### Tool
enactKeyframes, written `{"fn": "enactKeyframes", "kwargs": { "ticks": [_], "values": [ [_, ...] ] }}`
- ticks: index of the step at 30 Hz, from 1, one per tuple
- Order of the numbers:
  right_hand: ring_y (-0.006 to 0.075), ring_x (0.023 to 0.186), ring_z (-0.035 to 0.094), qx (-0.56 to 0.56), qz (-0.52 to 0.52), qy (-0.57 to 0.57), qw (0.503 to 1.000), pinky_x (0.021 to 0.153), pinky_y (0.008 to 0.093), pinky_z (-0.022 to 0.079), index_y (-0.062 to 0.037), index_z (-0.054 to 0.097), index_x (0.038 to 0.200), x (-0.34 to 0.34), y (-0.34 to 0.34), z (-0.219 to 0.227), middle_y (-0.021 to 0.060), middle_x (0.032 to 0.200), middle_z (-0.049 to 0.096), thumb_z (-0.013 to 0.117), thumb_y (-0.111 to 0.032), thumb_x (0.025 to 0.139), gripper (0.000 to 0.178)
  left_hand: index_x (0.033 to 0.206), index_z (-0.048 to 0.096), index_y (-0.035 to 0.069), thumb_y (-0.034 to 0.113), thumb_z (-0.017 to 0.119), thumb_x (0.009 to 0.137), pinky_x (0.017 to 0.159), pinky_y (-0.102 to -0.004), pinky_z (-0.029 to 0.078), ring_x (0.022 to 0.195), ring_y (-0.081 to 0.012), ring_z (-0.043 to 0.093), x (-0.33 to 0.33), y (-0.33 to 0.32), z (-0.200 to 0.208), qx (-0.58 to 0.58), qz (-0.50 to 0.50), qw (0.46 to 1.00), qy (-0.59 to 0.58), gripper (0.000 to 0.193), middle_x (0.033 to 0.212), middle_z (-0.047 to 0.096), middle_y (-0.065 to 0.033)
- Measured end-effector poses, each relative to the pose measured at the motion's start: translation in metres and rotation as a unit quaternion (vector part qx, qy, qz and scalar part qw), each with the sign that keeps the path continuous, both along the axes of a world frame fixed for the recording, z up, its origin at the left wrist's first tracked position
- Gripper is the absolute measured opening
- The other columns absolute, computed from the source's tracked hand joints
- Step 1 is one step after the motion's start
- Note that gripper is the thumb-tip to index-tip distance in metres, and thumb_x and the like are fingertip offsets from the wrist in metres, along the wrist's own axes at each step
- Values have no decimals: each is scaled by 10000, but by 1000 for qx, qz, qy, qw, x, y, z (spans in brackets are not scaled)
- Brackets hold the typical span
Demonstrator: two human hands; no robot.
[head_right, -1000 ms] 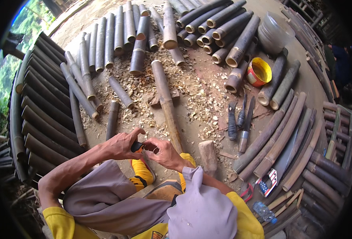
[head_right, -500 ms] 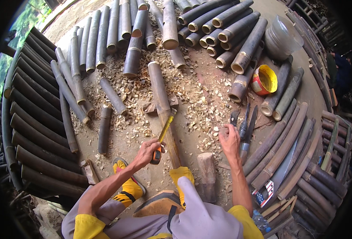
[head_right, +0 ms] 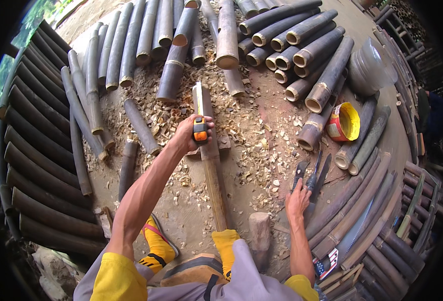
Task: The person sits on the ground and uses a hand saw to cut a bamboo pole into smaller sections. They then use a knife to smooth the cut edges and a tape measure to measure the length of the bamboo pieces.
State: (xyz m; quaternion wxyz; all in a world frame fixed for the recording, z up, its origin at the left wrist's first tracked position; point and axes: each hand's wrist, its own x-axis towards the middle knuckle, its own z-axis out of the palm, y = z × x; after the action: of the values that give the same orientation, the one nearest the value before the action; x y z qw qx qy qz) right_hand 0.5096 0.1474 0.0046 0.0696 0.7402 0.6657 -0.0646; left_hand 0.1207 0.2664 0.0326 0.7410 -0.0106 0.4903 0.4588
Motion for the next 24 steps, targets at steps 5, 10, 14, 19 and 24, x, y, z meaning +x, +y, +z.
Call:
{"fn": "enactKeyframes", "kwargs": {
  "ticks": [5, 10, 14, 19, 24],
  "values": [
    [403, 1010, 531, -16, -37, 45, 998, 855, 454, 458, 29, 392, 1327, -5, 2, 2, 247, 1056, 588, 753, -114, 684, 751, 1002, 553, 43, 241, 412, 940, 533, -351, 533, 604, -185, 581, 5, -10, -10, -1, 34, 999, -29, 250, 791, 612, -91],
    [314, 974, 595, 48, -148, 388, 908, 888, 378, 457, 79, 494, 1245, 5, -25, 0, 201, 1071, 609, 660, -90, 687, 606, 1052, 523, 61, 283, 387, 971, 549, -351, 548, 626, -185, 609, 40, -77, -9, 20, 10, 1000, 0, 273, 810, 621, -78],
    [189, 762, 596, -9, -260, 659, 706, 682, 313, 537, 60, 500, 1177, -35, -48, 52, 116, 878, 571, 536, -70, 704, 492, 1072, 533, 54, 349, 404, 980, 553, -345, 552, 639, -200, 629, 85, -172, -6, -52, 3, 998, -18, 335, 839, 631, -92],
    [98, 575, 541, -150, -175, 615, 754, 514, 260, 479, -12, 523, 1115, -64, -73, 69, 24, 707, 542, 572, -62, 811, 311, 1031, 548, 28, 336, 408, 981, 542, -339, 543, 625, -224, 641, 129, -252, -6, -109, -25, 993, -25, 342, 817, 636, -115],
    [292, 606, 616, -157, 50, 441, 882, 572, 389, 485, -2, 525, 1109, -78, -84, 64, 158, 662, 566, 557, -73, 817, 302, 1052, 545, 22, 355, 394, 982, 557, -384, 567, 654, -246, 658, 127, -256, -8, -148, -63, 986, -43, 373, 858, 631, -120]
  ]
}}
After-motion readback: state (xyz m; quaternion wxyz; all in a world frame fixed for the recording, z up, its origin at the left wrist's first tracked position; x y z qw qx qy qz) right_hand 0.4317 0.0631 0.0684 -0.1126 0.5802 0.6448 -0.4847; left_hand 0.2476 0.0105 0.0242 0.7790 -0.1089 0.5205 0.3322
